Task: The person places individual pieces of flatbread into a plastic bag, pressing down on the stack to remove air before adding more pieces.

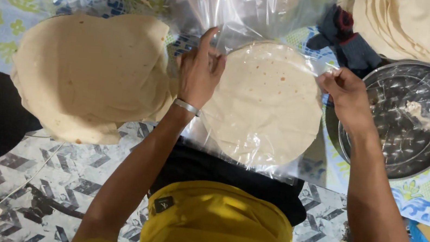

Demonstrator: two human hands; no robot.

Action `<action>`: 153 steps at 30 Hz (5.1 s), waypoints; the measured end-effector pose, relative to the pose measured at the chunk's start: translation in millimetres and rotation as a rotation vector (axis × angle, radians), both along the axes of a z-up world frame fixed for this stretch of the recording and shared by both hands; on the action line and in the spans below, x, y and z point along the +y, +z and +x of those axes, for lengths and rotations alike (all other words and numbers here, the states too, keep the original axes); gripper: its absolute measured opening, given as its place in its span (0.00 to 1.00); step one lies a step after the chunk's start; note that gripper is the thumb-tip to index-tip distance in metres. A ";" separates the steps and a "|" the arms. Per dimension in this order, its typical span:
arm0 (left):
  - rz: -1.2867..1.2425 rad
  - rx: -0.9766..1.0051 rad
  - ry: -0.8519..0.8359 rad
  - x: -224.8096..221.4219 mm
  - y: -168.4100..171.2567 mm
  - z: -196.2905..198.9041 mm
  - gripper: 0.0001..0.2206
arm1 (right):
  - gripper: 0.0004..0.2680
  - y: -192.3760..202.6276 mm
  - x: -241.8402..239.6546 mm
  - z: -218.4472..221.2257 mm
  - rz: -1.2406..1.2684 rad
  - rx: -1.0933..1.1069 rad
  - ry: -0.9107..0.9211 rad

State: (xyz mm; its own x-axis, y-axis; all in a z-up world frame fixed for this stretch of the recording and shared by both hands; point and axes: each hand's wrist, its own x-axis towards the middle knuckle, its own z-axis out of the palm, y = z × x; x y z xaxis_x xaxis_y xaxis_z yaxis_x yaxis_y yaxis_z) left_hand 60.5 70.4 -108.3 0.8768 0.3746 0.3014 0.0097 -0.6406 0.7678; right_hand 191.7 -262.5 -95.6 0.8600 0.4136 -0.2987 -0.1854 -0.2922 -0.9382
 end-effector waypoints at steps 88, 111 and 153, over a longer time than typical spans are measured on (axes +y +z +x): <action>-0.332 0.464 -0.814 42.5 125.5 -66.3 0.23 | 0.04 169.0 83.1 -87.8 -0.139 -0.409 0.488; -0.274 0.134 -0.162 4.8 28.6 -43.2 0.22 | 0.10 41.1 31.9 -42.5 -0.528 -0.346 -0.044; 0.422 -0.414 -0.103 58.9 34.2 186.5 0.05 | 0.22 11.6 -98.9 -169.5 0.280 -0.160 -0.734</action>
